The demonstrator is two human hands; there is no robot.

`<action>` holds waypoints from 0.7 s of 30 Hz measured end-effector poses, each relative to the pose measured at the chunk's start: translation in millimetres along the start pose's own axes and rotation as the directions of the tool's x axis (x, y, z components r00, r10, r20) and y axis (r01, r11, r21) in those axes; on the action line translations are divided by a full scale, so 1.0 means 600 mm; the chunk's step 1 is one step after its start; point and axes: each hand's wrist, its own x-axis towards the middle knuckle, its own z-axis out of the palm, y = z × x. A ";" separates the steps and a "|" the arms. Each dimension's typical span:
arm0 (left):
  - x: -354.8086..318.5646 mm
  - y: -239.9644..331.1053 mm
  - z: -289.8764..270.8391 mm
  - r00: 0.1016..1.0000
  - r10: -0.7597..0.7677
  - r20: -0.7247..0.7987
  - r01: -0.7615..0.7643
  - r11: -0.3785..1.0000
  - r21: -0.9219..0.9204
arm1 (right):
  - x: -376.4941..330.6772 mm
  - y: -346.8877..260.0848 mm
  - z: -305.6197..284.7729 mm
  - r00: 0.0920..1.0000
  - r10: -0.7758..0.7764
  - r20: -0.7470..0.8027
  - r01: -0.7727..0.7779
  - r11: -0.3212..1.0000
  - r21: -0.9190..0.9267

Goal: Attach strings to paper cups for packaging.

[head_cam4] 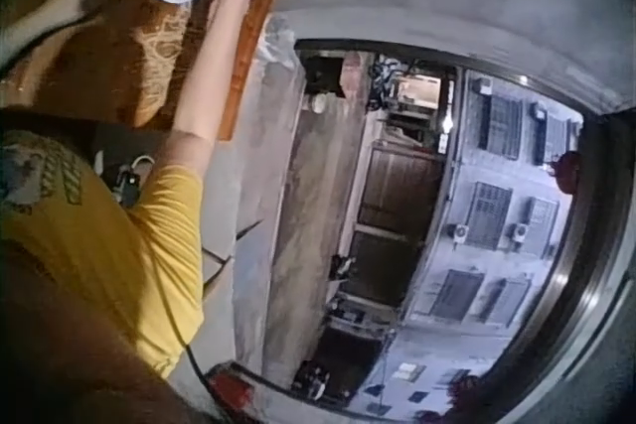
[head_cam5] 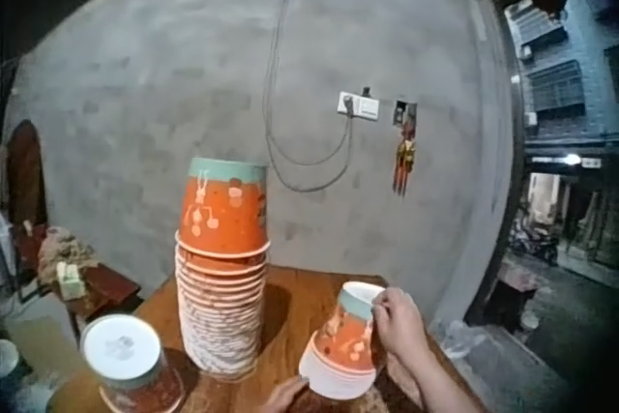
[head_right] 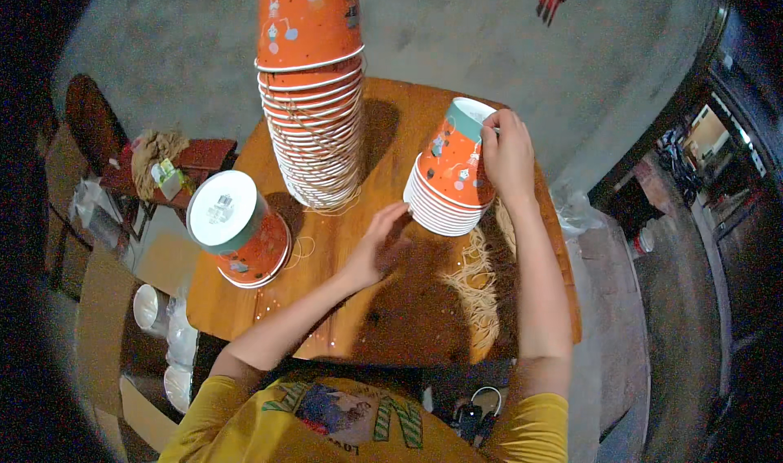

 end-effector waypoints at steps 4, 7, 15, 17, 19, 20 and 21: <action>0.034 -0.050 0.063 0.999 0.007 -0.042 -0.010 0.997 -0.079 | 0.020 0.005 -0.026 0.996 0.067 0.054 -0.073 0.992 0.107; 0.042 -0.083 0.084 0.997 0.060 -0.050 -0.059 0.998 0.029 | 0.042 0.014 -0.057 0.993 0.115 0.021 -0.117 0.985 0.123; 0.109 0.073 -0.006 0.966 -0.148 -0.210 0.052 0.914 -0.403 | -0.035 -0.108 -0.149 0.959 -0.039 -0.281 0.123 0.950 0.288; 0.118 0.134 -0.012 0.981 -0.126 -0.147 -0.025 0.672 -0.741 | -0.089 -0.132 -0.152 0.943 -0.038 -0.330 0.152 0.934 0.324; 0.109 0.188 -0.019 0.974 -0.180 -0.138 -0.026 0.517 -0.855 | -0.152 -0.136 -0.150 0.935 0.030 -0.353 0.112 0.920 0.376; 0.101 0.196 -0.029 0.971 -0.186 -0.149 -0.029 0.531 -0.847 | -0.180 -0.126 -0.152 0.942 0.040 -0.334 0.090 0.927 0.364; 0.089 0.214 -0.040 0.978 -0.190 -0.088 0.003 0.436 -0.900 | -0.210 -0.115 -0.158 0.964 0.089 -0.249 0.000 0.941 0.337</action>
